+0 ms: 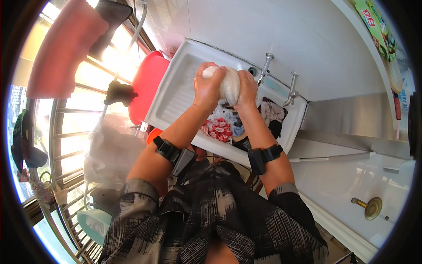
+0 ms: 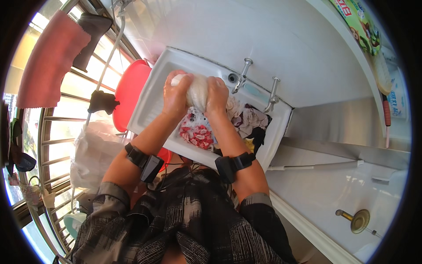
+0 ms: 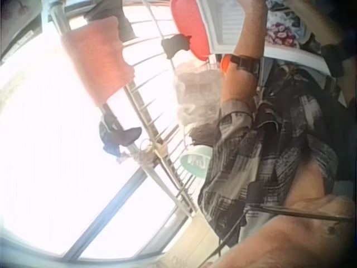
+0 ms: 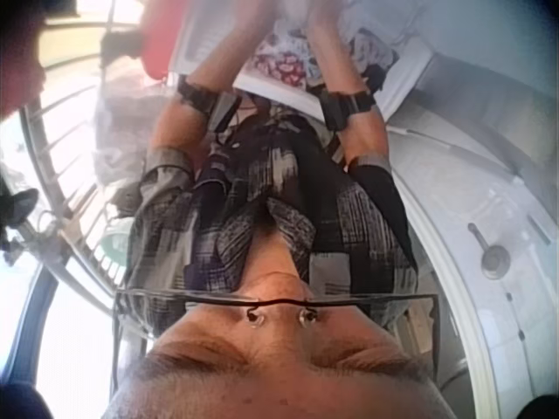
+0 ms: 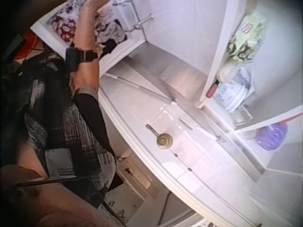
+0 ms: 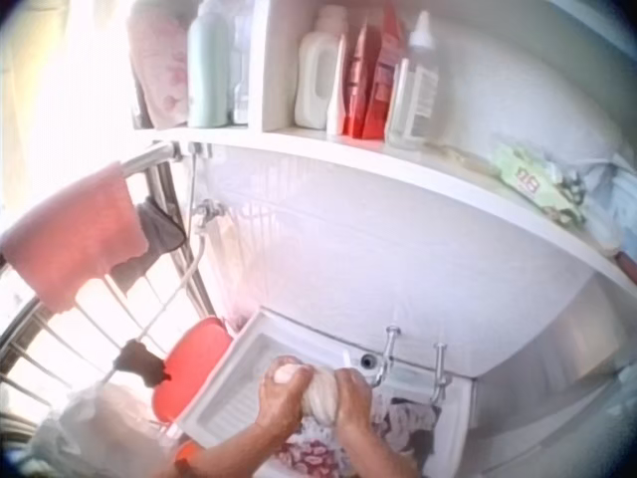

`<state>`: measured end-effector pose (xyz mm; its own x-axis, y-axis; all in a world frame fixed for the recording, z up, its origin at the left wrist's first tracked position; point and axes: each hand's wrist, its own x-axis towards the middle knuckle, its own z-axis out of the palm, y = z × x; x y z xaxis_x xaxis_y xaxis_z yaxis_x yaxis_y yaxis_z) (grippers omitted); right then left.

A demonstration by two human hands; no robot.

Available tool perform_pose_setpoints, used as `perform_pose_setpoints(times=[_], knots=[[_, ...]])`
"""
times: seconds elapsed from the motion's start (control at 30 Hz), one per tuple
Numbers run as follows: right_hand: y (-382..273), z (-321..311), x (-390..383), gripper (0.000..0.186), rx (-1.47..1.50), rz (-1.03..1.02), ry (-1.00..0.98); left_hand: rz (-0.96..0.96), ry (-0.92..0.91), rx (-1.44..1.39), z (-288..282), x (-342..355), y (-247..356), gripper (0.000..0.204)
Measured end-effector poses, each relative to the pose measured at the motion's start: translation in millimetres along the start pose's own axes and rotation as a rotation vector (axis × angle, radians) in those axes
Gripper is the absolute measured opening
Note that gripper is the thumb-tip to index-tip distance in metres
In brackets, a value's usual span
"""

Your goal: Hand washing clothes in a laundry sink using a brush and soap.

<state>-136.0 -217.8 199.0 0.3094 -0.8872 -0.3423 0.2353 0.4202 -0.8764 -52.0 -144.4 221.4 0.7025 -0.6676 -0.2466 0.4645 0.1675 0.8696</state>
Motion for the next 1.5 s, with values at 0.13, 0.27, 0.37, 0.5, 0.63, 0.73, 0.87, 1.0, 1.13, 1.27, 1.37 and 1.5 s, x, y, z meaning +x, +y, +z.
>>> perform_pose_setpoints(times=[0.13, 0.27, 0.37, 0.5, 0.63, 0.73, 0.87, 1.0, 1.13, 1.27, 1.37, 1.5], knots=[[11.7, -9.5, 10.1, 0.017, -0.079, -0.077, -0.056, -0.051, 0.061, -0.151, 2.9, 1.9, -2.8, 0.028], [16.1, -8.8, 7.5, 0.025, -0.285, -0.201, -0.036, -0.127, 0.098, -0.223, -1.3, 3.2, -2.7, 0.024], [28.6, -11.4, 11.8, 0.027, -0.394, -0.313, 0.020, -0.191, 0.157, -0.152, 2.8, 0.0, 4.2, 0.025], [41.2, -16.0, 11.7, 0.029, -0.325, -0.263, -0.072, -0.105, 0.190, -0.059, -4.6, 3.6, -1.3, 0.028], [24.3, -13.5, -10.4, 0.044, 0.052, 0.135, -0.326, -0.108, 0.235, 0.037, -13.7, 12.3, 7.5, 0.041], [-0.8, -10.6, -14.3, 0.050, 0.229, 0.292, -0.400, -0.062, 0.071, 0.152, -2.4, -2.5, 29.4, 0.052], [-27.4, -11.7, -17.9, 0.047, 0.466, 0.445, -0.409, 0.299, -0.379, 0.606, -12.2, -15.3, 43.2, 0.069], [-29.6, -11.9, -11.9, 0.049, 0.459, 0.591, -0.482, 0.578, -0.429, 0.832, -11.8, 1.4, 59.6, 0.071], [-50.3, 7.5, -32.9, 0.055, 0.344, 0.515, -0.382, 0.470, -0.335, 0.525, -9.5, 0.3, 50.8, 0.063], [-39.5, 9.6, -25.6, 0.049, 0.341, 0.249, -0.391, 0.542, -0.081, 0.558, 7.8, -15.1, 44.1, 0.060], [-31.8, 17.5, -18.7, 0.035, 0.221, 0.027, -0.188, 0.358, -0.019, 0.329, 14.3, -14.4, 32.9, 0.055], [-41.8, 24.5, -22.5, 0.020, -0.189, -0.275, -0.044, 0.024, 0.076, -0.177, 22.2, -12.7, 28.7, 0.047]])
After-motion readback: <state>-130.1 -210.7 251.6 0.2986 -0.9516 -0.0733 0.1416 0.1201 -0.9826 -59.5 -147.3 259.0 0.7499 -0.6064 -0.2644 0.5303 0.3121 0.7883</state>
